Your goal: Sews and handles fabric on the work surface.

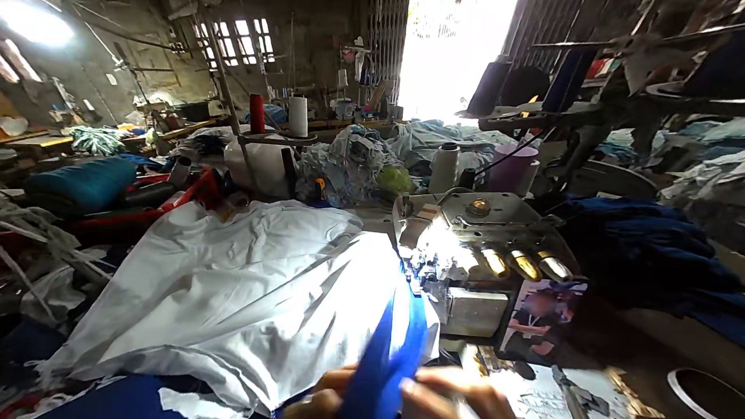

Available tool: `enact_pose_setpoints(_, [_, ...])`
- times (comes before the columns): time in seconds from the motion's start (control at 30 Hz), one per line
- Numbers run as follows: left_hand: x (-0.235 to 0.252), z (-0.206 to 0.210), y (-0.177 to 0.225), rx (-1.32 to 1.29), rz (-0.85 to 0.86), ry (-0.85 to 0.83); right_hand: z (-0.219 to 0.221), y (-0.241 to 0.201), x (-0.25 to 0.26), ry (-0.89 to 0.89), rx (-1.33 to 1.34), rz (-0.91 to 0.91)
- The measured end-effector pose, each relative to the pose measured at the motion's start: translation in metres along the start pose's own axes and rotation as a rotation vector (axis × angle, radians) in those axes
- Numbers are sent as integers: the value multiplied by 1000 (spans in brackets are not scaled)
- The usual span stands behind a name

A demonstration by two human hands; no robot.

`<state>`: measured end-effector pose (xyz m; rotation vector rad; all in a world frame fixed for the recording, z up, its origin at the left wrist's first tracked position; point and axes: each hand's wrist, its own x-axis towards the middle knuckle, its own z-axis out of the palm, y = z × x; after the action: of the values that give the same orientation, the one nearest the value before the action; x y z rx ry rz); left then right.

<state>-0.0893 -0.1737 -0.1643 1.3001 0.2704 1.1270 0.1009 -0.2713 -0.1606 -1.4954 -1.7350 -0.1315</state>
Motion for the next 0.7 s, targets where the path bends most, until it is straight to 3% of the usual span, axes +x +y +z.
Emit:
enact_pose_setpoints(0.1, [7, -3, 17, -502, 30, -128, -7, 53, 43, 55, -29, -85])
enact_pose_setpoints(0.17, [15, 1, 22, -580, 4, -190, -1, 81, 72, -54, 40, -212])
enact_pose_setpoints(0.23, [27, 3, 32, -586, 60, -123, -2, 92, 94, -178, 118, -195])
enact_pose_setpoints(0.33, [59, -2, 42, -474, 138, 143, -20, 75, 118, -461, 295, -1])
enact_pose_setpoints(0.4, [73, -2, 43, -398, 89, 287, -25, 56, 126, -552, 409, 5])
enact_pose_setpoints(0.6, [83, 15, 40, -534, 50, 321, -29, 12, 132, -445, 633, 112])
enact_pose_setpoints(0.7, [83, 27, 41, -339, 92, 371, -27, -1, 131, -392, 693, 160])
